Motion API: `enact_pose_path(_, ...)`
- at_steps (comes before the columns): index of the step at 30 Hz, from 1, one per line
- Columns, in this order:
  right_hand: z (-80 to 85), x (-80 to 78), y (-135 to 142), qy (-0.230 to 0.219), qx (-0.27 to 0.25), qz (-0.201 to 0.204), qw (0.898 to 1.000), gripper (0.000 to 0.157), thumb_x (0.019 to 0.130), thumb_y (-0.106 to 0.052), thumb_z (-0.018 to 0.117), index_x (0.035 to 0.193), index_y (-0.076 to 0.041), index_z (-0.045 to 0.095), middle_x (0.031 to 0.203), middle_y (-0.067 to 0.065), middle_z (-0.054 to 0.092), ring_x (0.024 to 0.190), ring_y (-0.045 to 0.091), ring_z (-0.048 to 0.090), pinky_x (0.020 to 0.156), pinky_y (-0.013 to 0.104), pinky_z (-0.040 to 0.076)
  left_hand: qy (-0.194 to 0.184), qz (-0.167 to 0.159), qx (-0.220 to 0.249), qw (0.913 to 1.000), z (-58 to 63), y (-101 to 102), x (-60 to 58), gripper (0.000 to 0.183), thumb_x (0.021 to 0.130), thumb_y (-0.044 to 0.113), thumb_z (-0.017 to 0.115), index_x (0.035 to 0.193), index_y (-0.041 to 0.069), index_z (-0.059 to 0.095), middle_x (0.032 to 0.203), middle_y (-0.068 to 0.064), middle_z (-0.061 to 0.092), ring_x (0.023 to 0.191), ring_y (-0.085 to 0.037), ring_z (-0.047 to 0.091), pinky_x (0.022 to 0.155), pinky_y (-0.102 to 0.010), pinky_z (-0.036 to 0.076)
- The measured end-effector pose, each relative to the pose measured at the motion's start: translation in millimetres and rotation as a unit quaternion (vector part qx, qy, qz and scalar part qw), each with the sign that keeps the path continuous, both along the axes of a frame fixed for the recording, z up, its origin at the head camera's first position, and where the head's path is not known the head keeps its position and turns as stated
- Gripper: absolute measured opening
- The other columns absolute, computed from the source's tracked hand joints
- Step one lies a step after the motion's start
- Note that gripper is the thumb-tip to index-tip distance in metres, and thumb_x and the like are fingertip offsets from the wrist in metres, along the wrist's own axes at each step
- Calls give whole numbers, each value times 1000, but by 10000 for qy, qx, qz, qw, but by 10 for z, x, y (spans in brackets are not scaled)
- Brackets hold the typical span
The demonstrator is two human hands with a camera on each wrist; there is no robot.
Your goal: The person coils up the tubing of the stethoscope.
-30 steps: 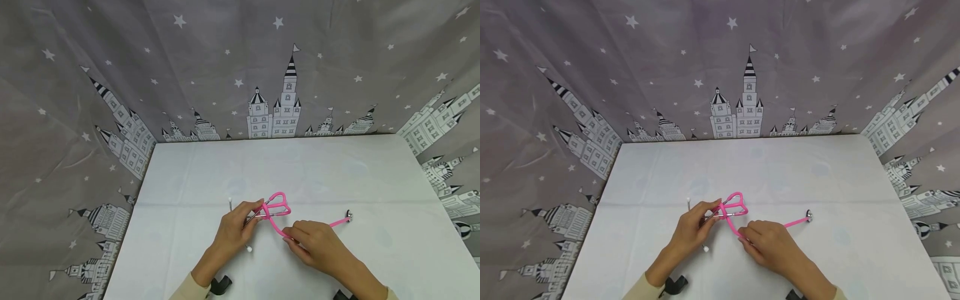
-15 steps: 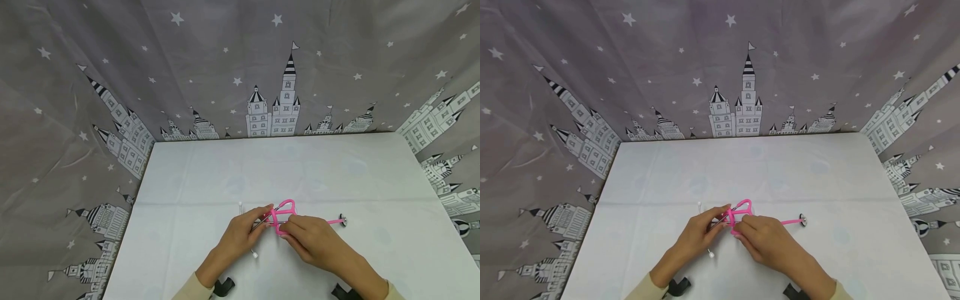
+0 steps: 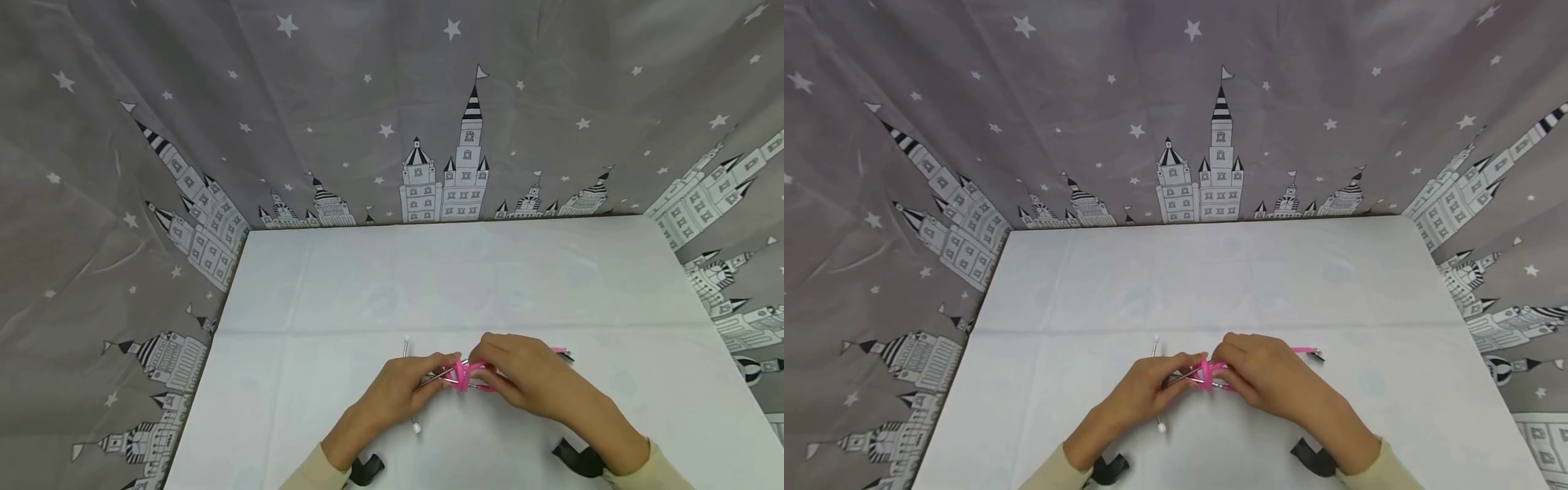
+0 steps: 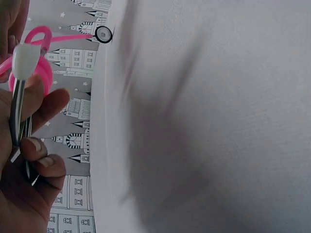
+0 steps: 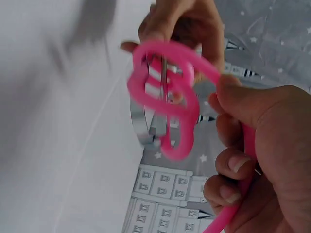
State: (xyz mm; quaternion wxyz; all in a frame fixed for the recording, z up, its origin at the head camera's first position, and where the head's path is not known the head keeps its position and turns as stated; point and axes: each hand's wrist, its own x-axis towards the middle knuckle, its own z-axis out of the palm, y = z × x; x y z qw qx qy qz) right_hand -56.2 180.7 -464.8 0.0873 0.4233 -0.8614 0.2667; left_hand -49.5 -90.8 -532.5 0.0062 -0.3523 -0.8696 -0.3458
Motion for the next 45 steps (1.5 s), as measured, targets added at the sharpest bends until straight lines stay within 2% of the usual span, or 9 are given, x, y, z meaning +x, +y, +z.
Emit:
enact_pose_path(5,-23,-101,83,-763,-117,28,9970,17,93,-25,86,104,-28,73,96,-22,66,80,-4,59,73,13,49,-359,-402,66,9985,-21,-22,31,41,102,30,75,143,33,67,135,17,75,98,4,72,84,-12,53)
enact_pose_path(12,-114,-219,170,-1697,-547,122,9839,19,92,-22,88,105,-31,78,98,-22,70,79,-6,56,65,19,51,-607,-751,159,9952,-31,-42,87,44,105,32,71,148,34,63,128,14,78,82,5,53,79,-7,44)
enact_pose_path(21,-390,-354,272,-2263,-1395,196,9638,23,88,-12,88,109,-22,86,100,-11,77,87,2,66,70,21,56,-877,-880,532,9908,14,6,130,43,105,31,71,147,35,64,130,13,78,82,5,55,78,-6,46)
enact_pose_path(26,-547,-325,244,-2495,-1710,146,9530,22,92,-10,84,113,-17,86,101,-7,79,90,5,69,73,21,56,-544,-926,877,9903,25,32,135,38,104,27,73,142,26,67,121,7,82,76,10,54,70,-3,44)
enact_pose_path(31,-673,-260,146,-2635,-1949,143,9447,22,95,-7,80,116,-10,84,104,-5,81,95,6,73,78,22,59,38,-598,1257,9903,32,36,123,37,98,19,80,132,18,65,100,5,82,63,11,33,56,-3,33)
enact_pose_path(33,-701,-223,101,-2580,-1924,122,9467,24,94,-5,80,117,-11,84,105,-5,81,97,5,74,81,23,60,158,-483,1367,9893,40,35,116,39,97,18,80,132,17,63,98,4,82,62,11,33,55,-4,32)
enact_pose_path(39,-730,-71,2,-1944,-1303,-264,9719,28,85,-3,88,110,-10,80,102,1,83,92,0,72,78,25,61,728,-276,1510,9855,48,23,84,62,97,16,80,154,14,56,86,7,75,61,6,37,58,-5,33)
enact_pose_path(42,-736,6,-26,-1683,-1071,-512,9786,29,84,-1,88,111,-6,79,100,4,83,90,0,71,77,23,60,1145,-244,1541,9811,46,13,51,61,98,16,79,155,13,59,86,9,71,64,2,41,63,-6,37)
enact_pose_path(45,-738,74,-36,-1357,-1055,-531,9837,29,86,0,85,113,-6,81,96,1,81,83,-3,64,72,16,55,1310,-217,1599,9782,32,9,23,57,98,15,79,152,12,63,95,9,76,66,1,44,66,-6,39)
